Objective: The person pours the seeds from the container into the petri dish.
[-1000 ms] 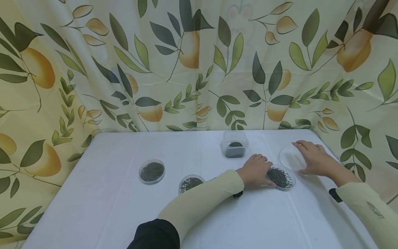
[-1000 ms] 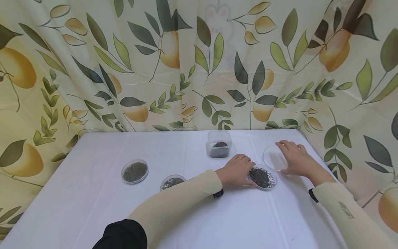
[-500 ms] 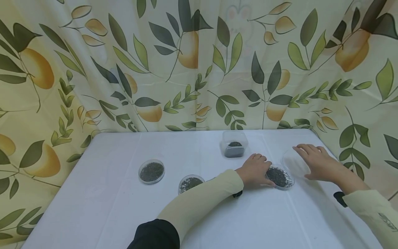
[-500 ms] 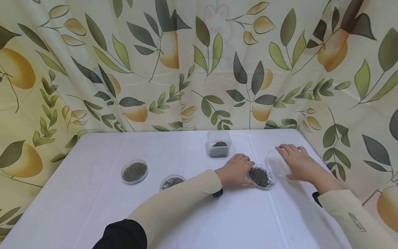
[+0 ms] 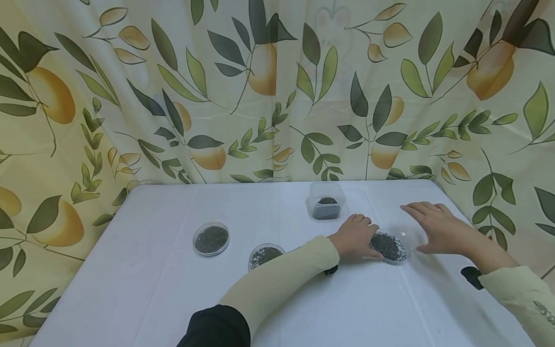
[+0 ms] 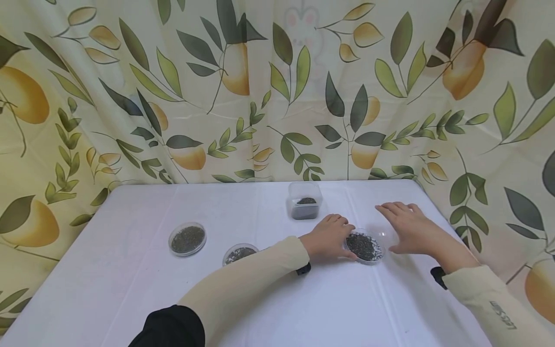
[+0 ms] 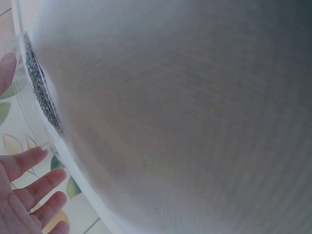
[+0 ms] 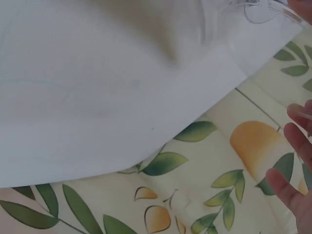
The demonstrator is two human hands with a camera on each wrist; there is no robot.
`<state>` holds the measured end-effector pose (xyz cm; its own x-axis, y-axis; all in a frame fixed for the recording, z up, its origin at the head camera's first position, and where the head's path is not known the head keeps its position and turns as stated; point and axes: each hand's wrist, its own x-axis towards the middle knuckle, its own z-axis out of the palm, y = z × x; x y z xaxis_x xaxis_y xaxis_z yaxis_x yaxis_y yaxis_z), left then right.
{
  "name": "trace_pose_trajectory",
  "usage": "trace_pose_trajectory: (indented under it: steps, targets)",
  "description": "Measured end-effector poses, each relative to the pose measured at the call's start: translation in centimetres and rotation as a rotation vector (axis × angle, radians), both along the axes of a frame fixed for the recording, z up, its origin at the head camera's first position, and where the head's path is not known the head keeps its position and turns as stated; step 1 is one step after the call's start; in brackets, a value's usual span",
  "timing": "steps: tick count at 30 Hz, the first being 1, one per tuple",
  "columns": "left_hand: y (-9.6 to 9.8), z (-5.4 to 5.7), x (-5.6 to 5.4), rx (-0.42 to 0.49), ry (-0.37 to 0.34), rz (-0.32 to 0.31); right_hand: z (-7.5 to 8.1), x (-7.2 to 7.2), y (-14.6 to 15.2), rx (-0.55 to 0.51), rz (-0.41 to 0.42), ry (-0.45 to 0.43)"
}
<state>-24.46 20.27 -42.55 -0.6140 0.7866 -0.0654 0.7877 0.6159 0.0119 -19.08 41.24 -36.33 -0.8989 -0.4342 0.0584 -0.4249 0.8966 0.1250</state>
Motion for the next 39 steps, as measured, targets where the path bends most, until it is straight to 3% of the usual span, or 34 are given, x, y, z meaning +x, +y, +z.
trace_pose_trajectory:
  steps: [14, 28, 39]
  targets:
    - [0.2, -0.4, -0.4, 0.001, 0.009, -0.01, -1.5, -0.4, -2.2, -0.078, 0.035, -0.064]
    - [0.3, -0.6, -0.5, -0.011, 0.06, -0.006, -3.0, -0.7, -3.0, -0.118, -0.002, -0.132]
    - [0.2, -0.6, -0.6, -0.004, 0.056, -0.013, -3.3, -0.6, -3.1, -0.138, 0.034, -0.118]
